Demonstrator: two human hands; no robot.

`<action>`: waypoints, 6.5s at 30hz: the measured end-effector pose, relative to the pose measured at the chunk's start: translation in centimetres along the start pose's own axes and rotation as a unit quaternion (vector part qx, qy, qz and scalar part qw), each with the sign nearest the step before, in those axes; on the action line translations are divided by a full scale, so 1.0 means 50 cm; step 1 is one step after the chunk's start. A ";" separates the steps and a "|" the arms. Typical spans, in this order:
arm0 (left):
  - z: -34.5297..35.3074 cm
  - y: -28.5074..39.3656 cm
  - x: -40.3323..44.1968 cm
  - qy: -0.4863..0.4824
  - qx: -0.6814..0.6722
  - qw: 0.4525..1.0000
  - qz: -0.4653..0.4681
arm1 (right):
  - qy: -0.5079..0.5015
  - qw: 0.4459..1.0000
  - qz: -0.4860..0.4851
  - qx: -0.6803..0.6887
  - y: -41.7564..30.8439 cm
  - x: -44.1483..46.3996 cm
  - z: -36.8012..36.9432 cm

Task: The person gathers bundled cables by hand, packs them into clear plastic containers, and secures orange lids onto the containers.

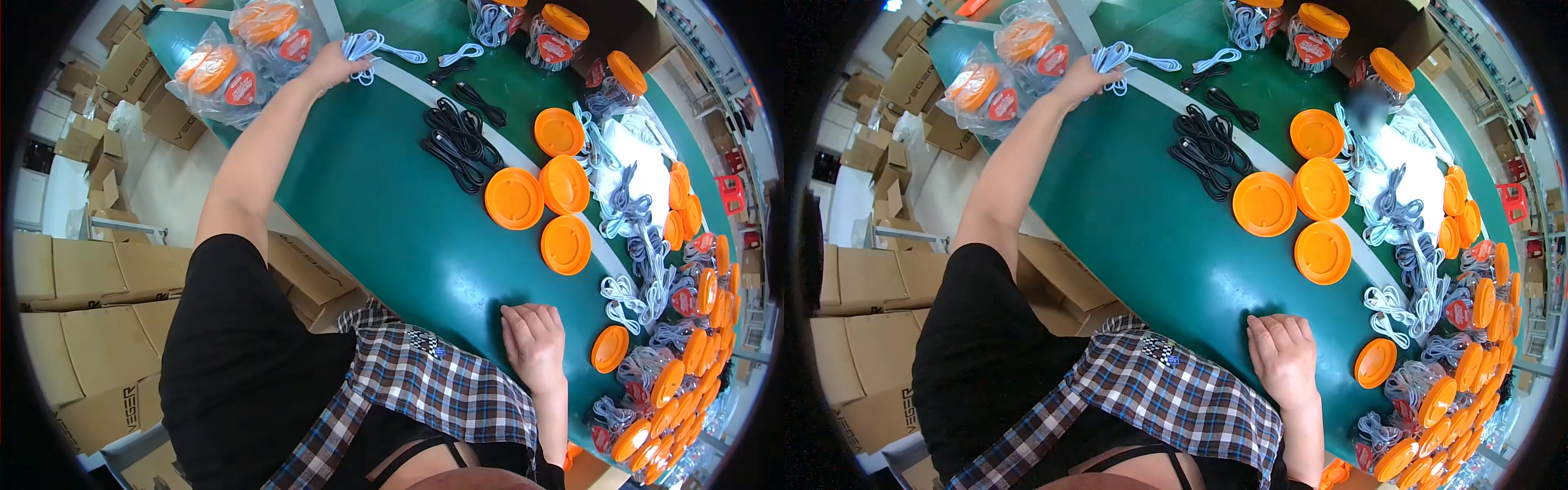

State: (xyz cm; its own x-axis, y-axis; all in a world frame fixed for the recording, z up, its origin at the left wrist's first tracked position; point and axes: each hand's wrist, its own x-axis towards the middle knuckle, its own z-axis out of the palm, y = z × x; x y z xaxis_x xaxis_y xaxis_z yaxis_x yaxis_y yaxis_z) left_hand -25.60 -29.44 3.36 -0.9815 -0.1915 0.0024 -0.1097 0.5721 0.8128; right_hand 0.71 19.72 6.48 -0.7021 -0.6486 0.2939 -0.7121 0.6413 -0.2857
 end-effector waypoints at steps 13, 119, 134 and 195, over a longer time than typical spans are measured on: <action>0.052 0.094 0.233 0.137 -0.105 0.984 -0.044 | -0.004 1.000 0.015 0.009 -0.015 -0.025 0.001; 0.365 0.218 -0.484 -0.010 -0.197 0.973 0.120 | -0.065 0.927 0.331 -0.163 0.510 0.405 -0.042; 0.405 0.234 -0.444 -0.109 -0.323 0.935 0.097 | -0.096 0.909 0.403 0.049 0.585 0.434 -0.044; 0.380 0.258 -0.574 -0.218 -0.332 0.913 0.097 | -0.026 0.933 0.185 -0.308 0.502 0.095 -0.221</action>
State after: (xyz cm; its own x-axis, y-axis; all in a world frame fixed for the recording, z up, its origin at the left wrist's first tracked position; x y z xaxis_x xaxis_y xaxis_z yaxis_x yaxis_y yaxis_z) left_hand -1.85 -1.41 2.72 -0.9575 0.2799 0.0702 0.0513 -0.0745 0.9959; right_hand -20.45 37.27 10.76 -0.9101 -0.3449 0.2295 -0.2955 0.9287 0.2239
